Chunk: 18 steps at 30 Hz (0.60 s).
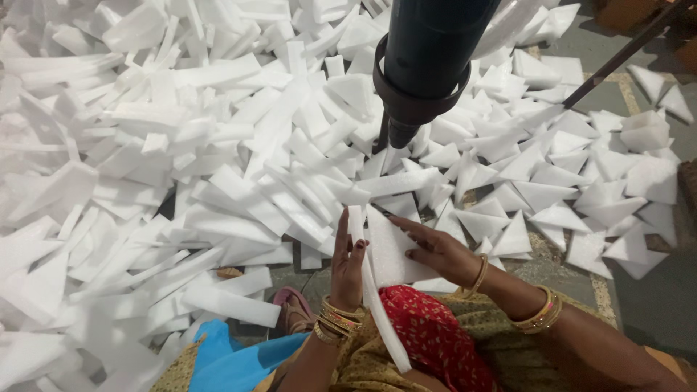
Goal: The person sits on the floor and uses a heat-cutting tool to slice rectangular pieces of white foam. They pick up a piece, position it under the tool, and cut it into smaller triangular shapes, which are then discarded into a large pile.
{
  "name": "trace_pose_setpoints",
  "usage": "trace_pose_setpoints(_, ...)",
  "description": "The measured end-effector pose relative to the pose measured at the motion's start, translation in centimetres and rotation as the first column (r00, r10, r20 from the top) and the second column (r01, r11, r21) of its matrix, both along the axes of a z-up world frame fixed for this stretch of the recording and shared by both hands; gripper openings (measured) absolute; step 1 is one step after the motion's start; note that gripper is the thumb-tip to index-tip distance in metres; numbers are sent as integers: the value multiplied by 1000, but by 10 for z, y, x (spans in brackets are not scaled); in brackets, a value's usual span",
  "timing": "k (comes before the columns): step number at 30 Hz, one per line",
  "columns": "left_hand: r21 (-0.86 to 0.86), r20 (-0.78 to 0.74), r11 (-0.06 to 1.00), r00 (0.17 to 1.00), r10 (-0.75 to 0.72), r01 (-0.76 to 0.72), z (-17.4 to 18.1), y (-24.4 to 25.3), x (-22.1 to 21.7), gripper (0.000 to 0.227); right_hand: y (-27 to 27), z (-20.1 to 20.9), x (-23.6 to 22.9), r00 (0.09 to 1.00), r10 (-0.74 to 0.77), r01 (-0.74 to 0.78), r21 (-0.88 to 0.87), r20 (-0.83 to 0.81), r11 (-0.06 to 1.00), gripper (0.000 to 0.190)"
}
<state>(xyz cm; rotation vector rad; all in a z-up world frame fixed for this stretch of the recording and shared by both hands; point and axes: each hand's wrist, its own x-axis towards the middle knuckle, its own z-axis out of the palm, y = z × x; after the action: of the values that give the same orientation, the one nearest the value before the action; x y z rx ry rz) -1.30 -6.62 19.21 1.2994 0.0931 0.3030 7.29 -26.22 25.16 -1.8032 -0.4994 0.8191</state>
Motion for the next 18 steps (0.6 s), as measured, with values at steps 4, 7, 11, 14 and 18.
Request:
trace_pose_setpoints(4,23,-2,1000,1000,-13,14,-5,-5,-2,60,-5,-4,4,1000,-5,4,46,18,999,67)
trace_pose_setpoints(7,-6,-19,999,999,-39,39,-5,-8,-3,62,-6,-5,4,998,13,-16,45,62,999,66)
trace_pose_setpoints(11,65,-10,998,1000,-12,13,-2,-8,0,60,-7,-7,4,997,14,-14,2,75,1000,65)
trace_pose_setpoints(14,67,-17,998,1000,-4,5,-1,-9,-1,60,-8,-7,4,996,19,-16,-29,86,999,65)
trace_pose_setpoints(18,71,-61,997,998,2,2,0,-8,2,60,-7,-6,4,995,29,-21,-86,91,996,64)
